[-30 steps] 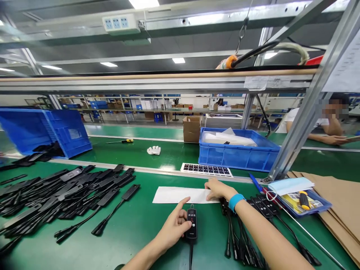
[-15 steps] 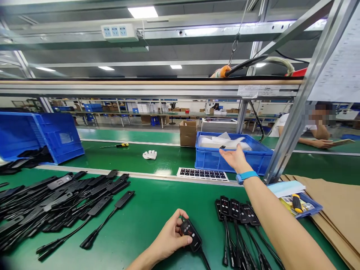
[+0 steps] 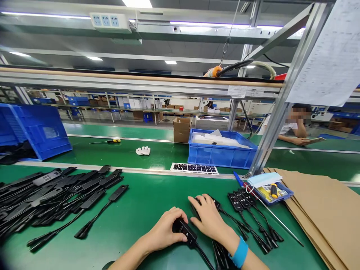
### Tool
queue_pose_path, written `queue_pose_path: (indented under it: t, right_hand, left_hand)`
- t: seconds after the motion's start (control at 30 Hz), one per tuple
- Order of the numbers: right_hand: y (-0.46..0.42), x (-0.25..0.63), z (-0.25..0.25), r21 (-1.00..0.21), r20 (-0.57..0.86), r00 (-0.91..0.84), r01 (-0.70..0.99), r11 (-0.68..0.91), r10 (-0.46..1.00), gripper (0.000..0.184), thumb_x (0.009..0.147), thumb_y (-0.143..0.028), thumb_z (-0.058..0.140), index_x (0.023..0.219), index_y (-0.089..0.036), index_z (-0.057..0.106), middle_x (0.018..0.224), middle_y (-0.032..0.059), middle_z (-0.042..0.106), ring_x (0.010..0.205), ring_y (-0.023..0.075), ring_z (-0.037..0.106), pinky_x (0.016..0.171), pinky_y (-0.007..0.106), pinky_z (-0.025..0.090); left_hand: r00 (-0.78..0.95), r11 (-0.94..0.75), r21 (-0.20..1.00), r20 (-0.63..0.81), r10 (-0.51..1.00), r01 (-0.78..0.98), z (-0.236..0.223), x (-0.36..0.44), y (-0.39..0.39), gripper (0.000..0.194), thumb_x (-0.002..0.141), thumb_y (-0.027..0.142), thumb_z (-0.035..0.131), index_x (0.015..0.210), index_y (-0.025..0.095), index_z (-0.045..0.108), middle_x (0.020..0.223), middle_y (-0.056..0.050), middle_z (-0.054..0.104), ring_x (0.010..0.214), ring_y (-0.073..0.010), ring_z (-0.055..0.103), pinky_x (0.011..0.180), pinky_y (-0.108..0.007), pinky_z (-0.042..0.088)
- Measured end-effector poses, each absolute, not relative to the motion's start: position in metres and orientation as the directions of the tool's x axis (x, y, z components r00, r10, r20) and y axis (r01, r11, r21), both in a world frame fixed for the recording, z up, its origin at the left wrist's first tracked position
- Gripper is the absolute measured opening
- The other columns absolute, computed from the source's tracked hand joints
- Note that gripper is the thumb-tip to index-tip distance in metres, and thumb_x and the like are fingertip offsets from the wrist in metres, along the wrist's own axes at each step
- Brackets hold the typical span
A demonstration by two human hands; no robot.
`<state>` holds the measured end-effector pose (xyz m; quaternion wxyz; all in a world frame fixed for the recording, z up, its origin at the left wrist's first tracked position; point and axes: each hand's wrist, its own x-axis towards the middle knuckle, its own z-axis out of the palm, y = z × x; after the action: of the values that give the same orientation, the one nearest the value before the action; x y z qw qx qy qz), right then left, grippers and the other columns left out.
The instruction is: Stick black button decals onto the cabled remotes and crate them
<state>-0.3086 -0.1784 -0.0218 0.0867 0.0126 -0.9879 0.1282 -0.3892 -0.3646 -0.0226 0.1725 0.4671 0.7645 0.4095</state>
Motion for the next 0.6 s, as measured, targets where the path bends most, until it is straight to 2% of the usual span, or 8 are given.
queue_pose_path:
  t: [0.07, 0.1, 0.2, 0.3, 0.37, 0.4, 0.53, 0.6]
  right_hand:
    - [-0.187, -0.299, -0.012, -0.347, 0.175, -0.979, -0.157, 0.925, -0.1, 0.063, 0.079, -0.024, 0.053, 0.14, -0.028, 0.035, 0.138, 0.0096, 0.043, 0.13, 0.0293, 0.033, 0.107, 0.05, 0.028]
    - [-0.189, -0.294, -0.007, -0.39, 0.194, -0.977, -0.163, 0.906, -0.093, 0.055, 0.083, -0.024, 0.049, 0.136, -0.026, 0.039, 0.136, 0.0098, 0.044, 0.128, 0.027, 0.037, 0.106, 0.048, 0.031]
    - [-0.191, -0.274, -0.001, -0.437, 0.177, -0.979, 0.017, 0.899, 0.105, 0.022, 0.087, -0.025, 0.041, 0.102, -0.021, 0.057, 0.107, 0.0095, 0.059, 0.099, 0.023, 0.057, 0.086, 0.039, 0.047]
    - [-0.196, -0.258, -0.003, -0.357, 0.077, -0.962, 0.219, 0.908, 0.263, 0.004, 0.08, -0.025, 0.052, 0.08, -0.022, 0.053, 0.086, 0.0055, 0.061, 0.079, 0.0233, 0.06, 0.071, 0.038, 0.048]
    - [-0.2, -0.253, -0.008, -0.339, 0.075, -0.954, 0.248, 0.907, 0.289, 0.002, 0.078, -0.024, 0.053, 0.079, -0.023, 0.052, 0.084, 0.0047, 0.062, 0.079, 0.0236, 0.061, 0.069, 0.037, 0.049]
    - [-0.2, -0.251, -0.012, -0.353, 0.096, -0.951, 0.244, 0.903, 0.295, 0.002, 0.079, -0.025, 0.051, 0.08, -0.023, 0.052, 0.085, 0.0047, 0.063, 0.08, 0.0234, 0.062, 0.068, 0.037, 0.05]
    - [-0.182, -0.248, -0.045, -0.469, 0.295, -0.877, 0.213, 0.857, 0.379, 0.024, 0.08, -0.044, 0.046, 0.09, -0.026, 0.057, 0.094, 0.0093, 0.065, 0.082, 0.0269, 0.066, 0.069, 0.042, 0.054]
    - [-0.162, -0.255, -0.072, -0.502, 0.409, -0.829, 0.144, 0.853, 0.381, 0.031, 0.074, -0.052, 0.05, 0.091, -0.028, 0.062, 0.093, 0.0118, 0.067, 0.081, 0.0299, 0.067, 0.07, 0.044, 0.056]
  left_hand:
    - [-0.484, 0.217, 0.76, 0.145, 0.863, 0.613, -0.024, -0.389, -0.365, 0.035, 0.057, 0.028, 0.082, 0.084, 0.023, 0.061, 0.086, 0.002, 0.06, 0.087, -0.0198, 0.048, 0.084, -0.031, 0.034]
    - [-0.475, 0.209, 0.748, 0.158, 0.866, 0.63, -0.024, -0.388, -0.366, 0.035, 0.057, 0.029, 0.082, 0.084, 0.023, 0.061, 0.087, 0.001, 0.06, 0.088, -0.0197, 0.048, 0.081, -0.03, 0.035]
    - [-0.464, 0.181, 0.728, 0.207, 0.861, 0.661, -0.024, -0.389, -0.368, 0.033, 0.056, 0.029, 0.083, 0.083, 0.022, 0.064, 0.099, -0.002, 0.056, 0.097, -0.0213, 0.048, 0.084, -0.032, 0.038]
    - [-0.435, 0.109, 0.737, 0.267, 0.86, 0.667, -0.025, -0.395, -0.367, 0.032, 0.054, 0.029, 0.084, 0.079, 0.021, 0.066, 0.131, -0.009, 0.041, 0.125, -0.0304, 0.033, 0.103, -0.044, 0.029]
    - [-0.381, 0.061, 0.758, 0.255, 0.889, 0.649, -0.026, -0.4, -0.366, 0.031, 0.056, 0.03, 0.084, 0.079, 0.02, 0.066, 0.145, -0.01, 0.029, 0.136, -0.0345, 0.018, 0.11, -0.049, 0.018]
    - [-0.361, 0.047, 0.774, 0.24, 0.901, 0.632, -0.026, -0.402, -0.365, 0.031, 0.056, 0.03, 0.083, 0.08, 0.019, 0.066, 0.145, -0.011, 0.029, 0.137, -0.0347, 0.018, 0.11, -0.05, 0.018]
    - [-0.33, -0.038, 0.764, 0.323, 0.887, 0.645, -0.027, -0.398, -0.368, 0.036, 0.058, 0.036, 0.083, 0.086, 0.02, 0.067, 0.121, -0.012, 0.052, 0.116, -0.0271, 0.048, 0.101, -0.04, 0.036]
    - [-0.276, -0.072, 0.729, 0.347, 0.896, 0.681, -0.03, -0.394, -0.37, 0.038, 0.064, 0.047, 0.077, 0.09, 0.021, 0.068, 0.11, -0.009, 0.057, 0.107, -0.0228, 0.054, 0.095, -0.032, 0.042]
